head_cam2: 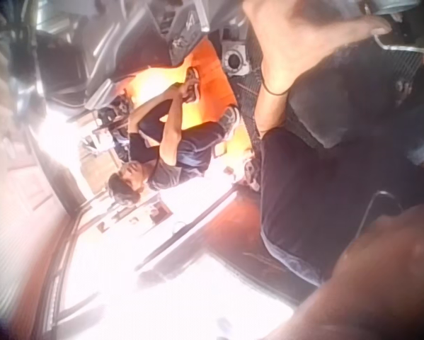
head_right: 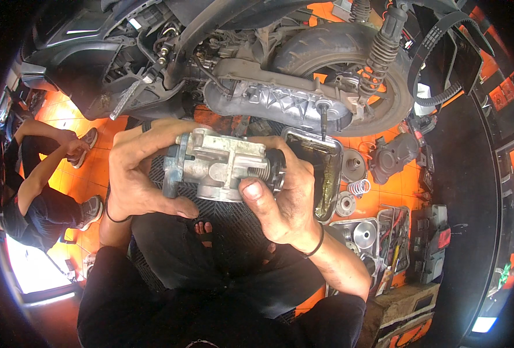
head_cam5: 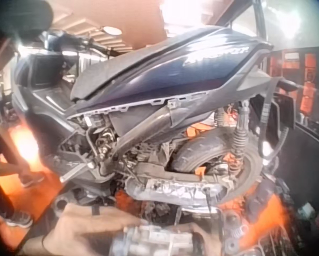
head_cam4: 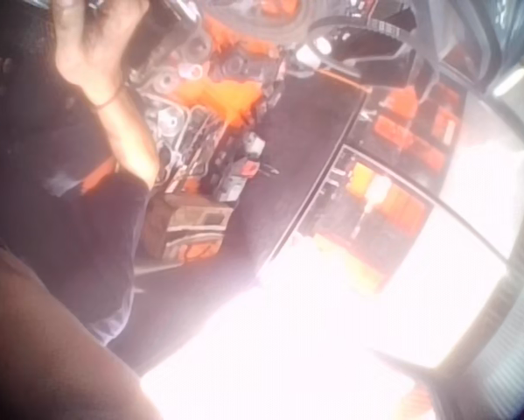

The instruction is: The person installs a throttle body into a motorcycle engine compartment by hand and secures it with tools, connecting various cables and connectors.

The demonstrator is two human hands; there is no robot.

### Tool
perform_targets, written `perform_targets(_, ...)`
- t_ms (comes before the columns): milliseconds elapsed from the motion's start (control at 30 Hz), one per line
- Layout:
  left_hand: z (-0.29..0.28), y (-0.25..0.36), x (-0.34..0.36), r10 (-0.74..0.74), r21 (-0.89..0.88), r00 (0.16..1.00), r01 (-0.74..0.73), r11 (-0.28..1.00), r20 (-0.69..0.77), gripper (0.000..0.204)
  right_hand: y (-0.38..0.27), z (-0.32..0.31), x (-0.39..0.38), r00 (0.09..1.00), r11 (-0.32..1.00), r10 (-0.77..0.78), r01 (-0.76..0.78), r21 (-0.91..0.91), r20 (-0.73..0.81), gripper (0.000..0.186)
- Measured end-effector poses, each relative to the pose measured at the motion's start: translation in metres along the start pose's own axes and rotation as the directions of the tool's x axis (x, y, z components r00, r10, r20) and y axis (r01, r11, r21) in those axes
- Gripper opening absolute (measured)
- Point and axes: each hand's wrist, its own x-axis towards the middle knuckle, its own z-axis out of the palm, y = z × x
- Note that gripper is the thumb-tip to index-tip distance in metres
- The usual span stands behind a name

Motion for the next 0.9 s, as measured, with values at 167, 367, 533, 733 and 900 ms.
perform_targets(167, 0.0, 0.002, 0.0, -0.014, 0.017, 1.0, 0.013, 1.0, 0.006, 0.076, 0.002, 0.002, 0.0, 1.0, 1.0, -0.004, 0.004, 0.017, -0.015, 0.054)
perform_targets(367, -0.002, 0.004, -0.001, -0.027, 0.043, 0.999, 0.025, 0.999, 0.041, 0.08, 0.004, 0.006, 0.0, 0.999, 0.998, -0.033, 0.034, 0.048, -0.032, 0.052)
perform_targets(533, 0.004, -0.003, 0.003, 0.098, -0.101, 0.994, -0.093, 0.991, 0.041, 0.061, 0.003, 0.004, 0.005, 0.996, 0.992, -0.075, 0.081, 0.101, -0.055, 0.058)
perform_targets(733, 0.002, -0.005, -0.002, 0.169, 0.011, 0.986, -0.169, 0.986, 0.008, 0.065, 0.001, -0.008, 0.004, 0.907, 0.865, -0.412, 0.42, -0.276, 0.09, 0.071)
perform_targets(900, 0.002, -0.005, -0.001, 0.219, 0.011, 0.976, -0.22, 0.976, 0.008, 0.065, 0.016, 0.008, -0.008, 0.915, 0.918, -0.396, 0.394, -0.039, -0.071, 0.074)
